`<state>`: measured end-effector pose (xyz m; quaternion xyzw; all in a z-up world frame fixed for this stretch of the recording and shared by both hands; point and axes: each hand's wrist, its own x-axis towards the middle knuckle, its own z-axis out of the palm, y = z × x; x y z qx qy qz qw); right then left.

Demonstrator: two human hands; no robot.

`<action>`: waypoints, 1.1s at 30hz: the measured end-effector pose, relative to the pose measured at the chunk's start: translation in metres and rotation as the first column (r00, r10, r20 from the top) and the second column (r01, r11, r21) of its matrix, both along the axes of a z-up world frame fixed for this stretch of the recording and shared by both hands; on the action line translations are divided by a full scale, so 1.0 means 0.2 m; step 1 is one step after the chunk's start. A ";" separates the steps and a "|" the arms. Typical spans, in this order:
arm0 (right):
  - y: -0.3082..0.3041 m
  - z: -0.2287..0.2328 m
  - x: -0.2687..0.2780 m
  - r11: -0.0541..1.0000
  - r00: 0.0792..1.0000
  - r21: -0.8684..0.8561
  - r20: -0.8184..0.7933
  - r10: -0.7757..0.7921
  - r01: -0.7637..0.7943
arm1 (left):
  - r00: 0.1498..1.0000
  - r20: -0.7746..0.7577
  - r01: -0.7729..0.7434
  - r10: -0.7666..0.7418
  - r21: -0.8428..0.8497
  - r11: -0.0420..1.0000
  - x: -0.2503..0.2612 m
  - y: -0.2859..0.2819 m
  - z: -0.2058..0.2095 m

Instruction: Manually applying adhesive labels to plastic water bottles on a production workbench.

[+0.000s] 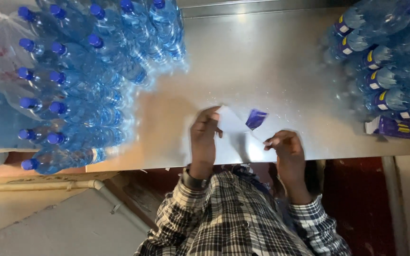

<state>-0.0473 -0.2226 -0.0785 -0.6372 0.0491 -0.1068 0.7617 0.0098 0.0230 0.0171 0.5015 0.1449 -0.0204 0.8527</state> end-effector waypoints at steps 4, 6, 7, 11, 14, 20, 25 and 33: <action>-0.20 -0.63 -0.38 0.891 0.831 -0.142 -0.448 0.330 -0.431 | 0.912 0.151 -0.402 0.383 0.127 0.907 0.08 0.32 0.03; -0.28 -0.81 -0.52 0.613 0.682 -0.442 -0.695 0.229 -0.655 | 0.859 0.192 -0.502 0.474 0.140 0.853 0.08 0.41 0.03; -0.32 -0.89 -0.58 0.577 0.514 -0.300 -0.821 0.248 -0.759 | 0.864 0.245 -0.500 0.441 0.300 0.813 0.06 0.43 0.05; -0.24 -0.69 -0.48 -0.118 0.413 -0.434 -0.895 0.166 -0.893 | 0.877 0.418 -0.470 0.236 0.651 0.595 0.01 0.35 -0.03; 0.15 0.10 -0.02 0.760 0.561 -0.133 -0.756 0.337 -0.636 | 0.936 0.301 -0.346 0.184 0.682 0.644 -0.05 0.16 -0.17; 0.60 0.18 0.25 0.986 0.960 -0.016 -0.231 0.160 -0.168 | 0.867 0.497 -0.405 0.019 0.683 0.608 -0.13 -0.16 -0.53; 0.39 0.08 0.32 0.999 0.982 -0.040 -0.187 0.004 -0.012 | 0.935 0.339 -0.180 -0.099 0.698 0.693 -0.05 -0.04 -0.51; 0.12 0.37 0.10 0.958 0.965 -0.287 -0.258 -0.053 -0.024 | 0.854 0.311 -0.456 0.417 0.834 0.311 1.01 1.24 -1.26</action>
